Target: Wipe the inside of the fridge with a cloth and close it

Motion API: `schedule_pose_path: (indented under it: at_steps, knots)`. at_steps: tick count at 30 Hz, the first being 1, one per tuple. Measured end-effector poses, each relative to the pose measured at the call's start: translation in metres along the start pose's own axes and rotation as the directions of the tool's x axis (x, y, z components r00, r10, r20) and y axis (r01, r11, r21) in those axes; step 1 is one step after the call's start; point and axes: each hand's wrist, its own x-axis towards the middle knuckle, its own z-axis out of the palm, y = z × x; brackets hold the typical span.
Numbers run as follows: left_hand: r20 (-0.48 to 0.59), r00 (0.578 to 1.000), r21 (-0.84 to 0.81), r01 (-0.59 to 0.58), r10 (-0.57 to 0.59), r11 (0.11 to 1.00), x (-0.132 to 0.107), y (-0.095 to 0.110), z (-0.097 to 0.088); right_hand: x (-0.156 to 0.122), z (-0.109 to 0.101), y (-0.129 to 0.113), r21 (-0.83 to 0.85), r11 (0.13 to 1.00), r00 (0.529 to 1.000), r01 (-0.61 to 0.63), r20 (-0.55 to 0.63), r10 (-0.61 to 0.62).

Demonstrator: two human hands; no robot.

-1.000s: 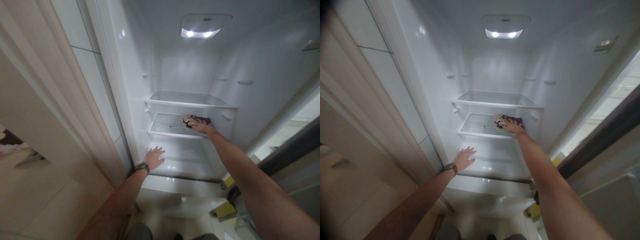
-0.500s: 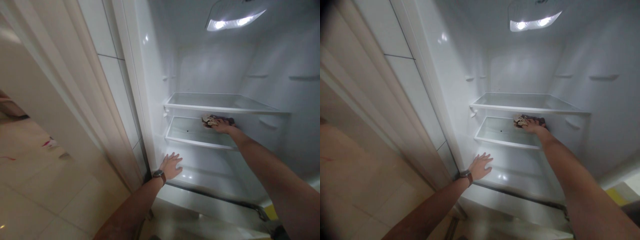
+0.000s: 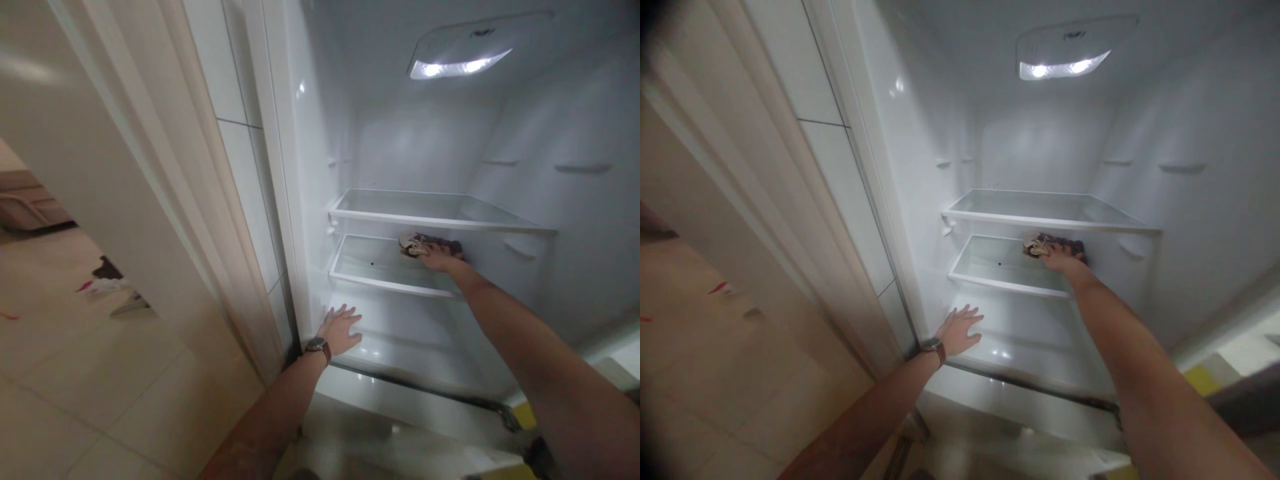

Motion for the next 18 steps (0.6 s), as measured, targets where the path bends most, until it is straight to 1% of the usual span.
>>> schedule_pose_path:
  at_steps: [3,6,13,18]
  knots:
    - [-0.005,1.000,0.007,0.003,-0.003,1.000,0.001,-0.001,0.001,-0.020,-0.010,-0.005,0.027,0.999,0.995,-0.028,0.101,0.025]
    - [-0.014,1.000,0.021,0.001,-0.001,1.000,0.002,-0.003,0.003,-0.042,-0.019,-0.010,0.058,0.998,0.989,-0.024,0.150,0.015]
    - [-0.015,1.000,0.037,0.013,-0.013,0.999,0.005,-0.004,0.005,-0.092,-0.032,-0.018,0.042,0.998,0.987,0.039,0.152,-0.045]
    - [-0.048,0.999,0.052,-0.003,0.005,0.999,0.008,-0.009,0.012,-0.122,-0.037,-0.022,0.005,0.998,0.983,0.061,0.173,-0.061]
